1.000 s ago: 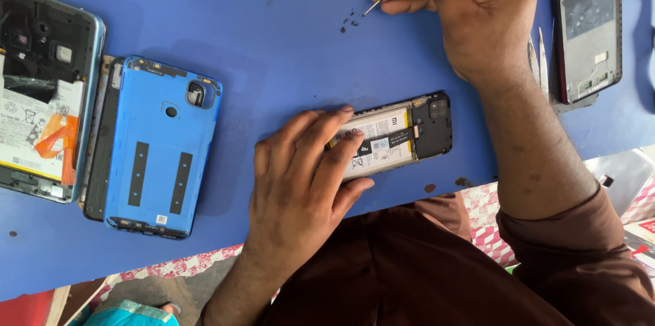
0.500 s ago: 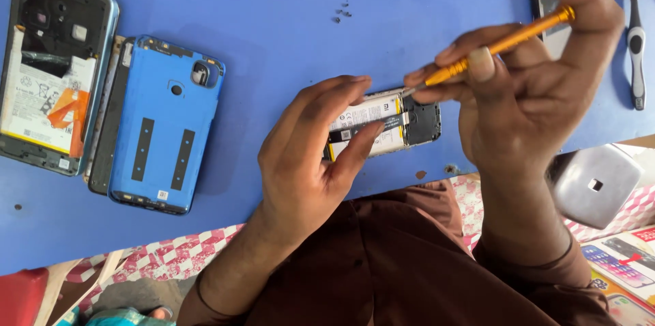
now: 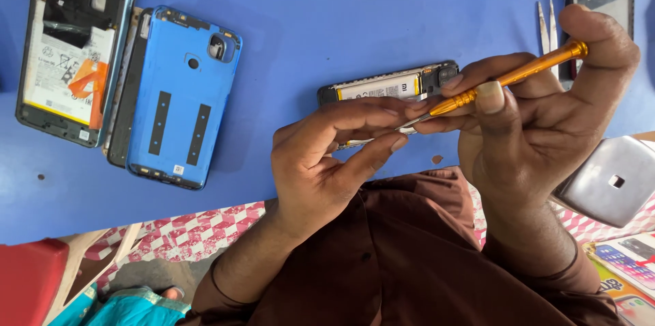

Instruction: The person uses a screwdriver to remove several screws from the internal frame of a disassembled smartphone. They carefully place the screws on the table and continue unscrewing components near the camera module.

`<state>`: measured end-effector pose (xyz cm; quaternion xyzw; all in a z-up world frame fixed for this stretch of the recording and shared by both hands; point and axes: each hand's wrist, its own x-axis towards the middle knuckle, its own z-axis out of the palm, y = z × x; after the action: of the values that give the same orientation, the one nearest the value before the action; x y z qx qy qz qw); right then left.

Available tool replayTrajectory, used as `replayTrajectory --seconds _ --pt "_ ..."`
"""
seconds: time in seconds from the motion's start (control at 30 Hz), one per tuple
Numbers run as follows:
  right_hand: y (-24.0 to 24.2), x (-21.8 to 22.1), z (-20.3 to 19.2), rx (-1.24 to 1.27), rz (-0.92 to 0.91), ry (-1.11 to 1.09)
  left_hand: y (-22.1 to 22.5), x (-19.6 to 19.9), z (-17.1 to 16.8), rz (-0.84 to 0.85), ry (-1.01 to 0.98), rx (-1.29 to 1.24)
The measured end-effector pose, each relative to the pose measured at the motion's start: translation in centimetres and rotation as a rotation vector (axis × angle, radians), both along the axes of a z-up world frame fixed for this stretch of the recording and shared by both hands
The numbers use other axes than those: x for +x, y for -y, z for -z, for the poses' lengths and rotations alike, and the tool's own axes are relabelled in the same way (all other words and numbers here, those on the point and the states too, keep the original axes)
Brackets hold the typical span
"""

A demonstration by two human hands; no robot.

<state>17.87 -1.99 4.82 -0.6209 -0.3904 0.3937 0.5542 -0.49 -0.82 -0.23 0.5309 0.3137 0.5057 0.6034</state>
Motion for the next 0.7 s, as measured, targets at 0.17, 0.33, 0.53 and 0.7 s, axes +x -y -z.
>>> replayTrajectory --seconds 0.17,0.33,0.53,0.7 --pt "0.5 0.3 0.5 0.009 -0.011 0.041 0.5 -0.2 0.2 -0.012 -0.024 -0.012" --pt "1.3 1.1 1.2 0.113 -0.119 0.179 0.8 0.0 0.3 -0.024 0.005 0.000" --pt "2.0 3.0 2.2 0.258 -0.299 0.408 1.1 0.2 0.3 -0.005 0.026 -0.061" --pt "2.3 3.5 2.5 0.274 -0.328 0.464 1.2 0.4 0.2 0.007 0.040 -0.073"
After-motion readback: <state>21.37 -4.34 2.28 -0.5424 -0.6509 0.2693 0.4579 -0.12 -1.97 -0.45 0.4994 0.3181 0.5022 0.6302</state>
